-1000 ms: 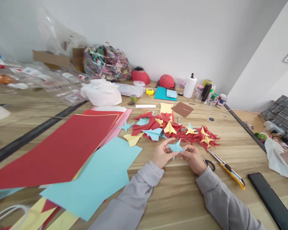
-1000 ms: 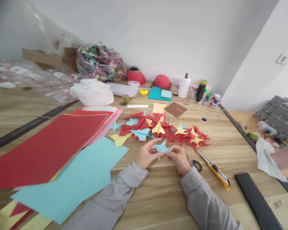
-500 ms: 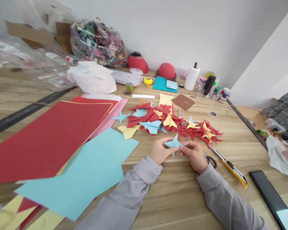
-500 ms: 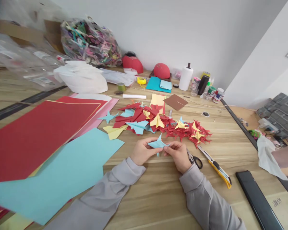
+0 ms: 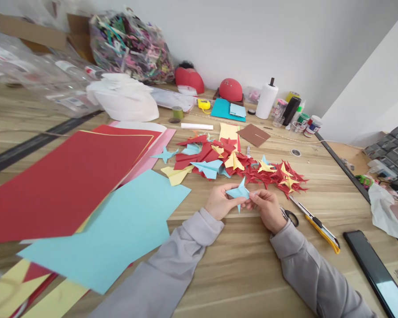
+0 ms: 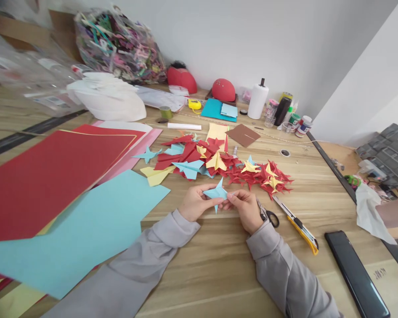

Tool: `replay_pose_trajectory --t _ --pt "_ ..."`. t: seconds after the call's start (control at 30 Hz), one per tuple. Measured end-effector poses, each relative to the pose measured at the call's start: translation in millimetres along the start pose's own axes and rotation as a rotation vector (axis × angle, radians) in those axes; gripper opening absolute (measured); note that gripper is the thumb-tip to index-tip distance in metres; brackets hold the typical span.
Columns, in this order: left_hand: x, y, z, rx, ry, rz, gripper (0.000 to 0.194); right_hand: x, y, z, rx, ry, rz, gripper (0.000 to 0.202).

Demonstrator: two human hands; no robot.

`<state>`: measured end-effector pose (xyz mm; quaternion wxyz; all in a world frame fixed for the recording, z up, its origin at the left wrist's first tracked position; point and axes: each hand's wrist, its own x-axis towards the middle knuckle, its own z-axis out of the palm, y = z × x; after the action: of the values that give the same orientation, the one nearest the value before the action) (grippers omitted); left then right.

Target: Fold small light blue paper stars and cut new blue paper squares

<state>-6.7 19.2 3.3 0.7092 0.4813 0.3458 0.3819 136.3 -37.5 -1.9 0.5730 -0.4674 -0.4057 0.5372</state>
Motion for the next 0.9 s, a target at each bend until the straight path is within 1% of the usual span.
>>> replay_pose_trajectory --t 0.17,0.27,0.33,0.4,0.57,0.73,0.9 --pt "4.8 -7.7 -3.0 -0.08 0.003 0.008 0.064 1.9 -0.7 0.8 0.081 0.07 0.006 0.029" --pt "5.8 -8.6 -2.7 -0.061 0.03 0.036 0.059 1.8 -0.9 1.8 0.075 0.099 -0.021 0.026" --pt "5.3 -7.7 -1.7 -0.048 0.06 0.072 0.053 1.3 -0.1 1.9 0.04 0.123 -0.042 0.023" --pt "4.5 -7.1 -0.8 -0.03 0.068 0.078 0.051 1.0 1.1 1.6 0.006 0.139 -0.055 0.022" --pt "4.2 -9.6 0.7 0.041 0.067 0.068 0.052 1.1 2.4 0.9 -0.088 0.115 -0.06 0.023" --pt "3.8 -8.8 1.0 0.028 0.061 0.07 0.048 -0.2 -2.0 3.2 -0.195 0.062 -0.074 0.026" --pt "1.1 -4.6 0.8 -0.007 0.007 0.027 0.056 -1.7 -4.6 4.2 -0.203 0.027 -0.061 0.025"
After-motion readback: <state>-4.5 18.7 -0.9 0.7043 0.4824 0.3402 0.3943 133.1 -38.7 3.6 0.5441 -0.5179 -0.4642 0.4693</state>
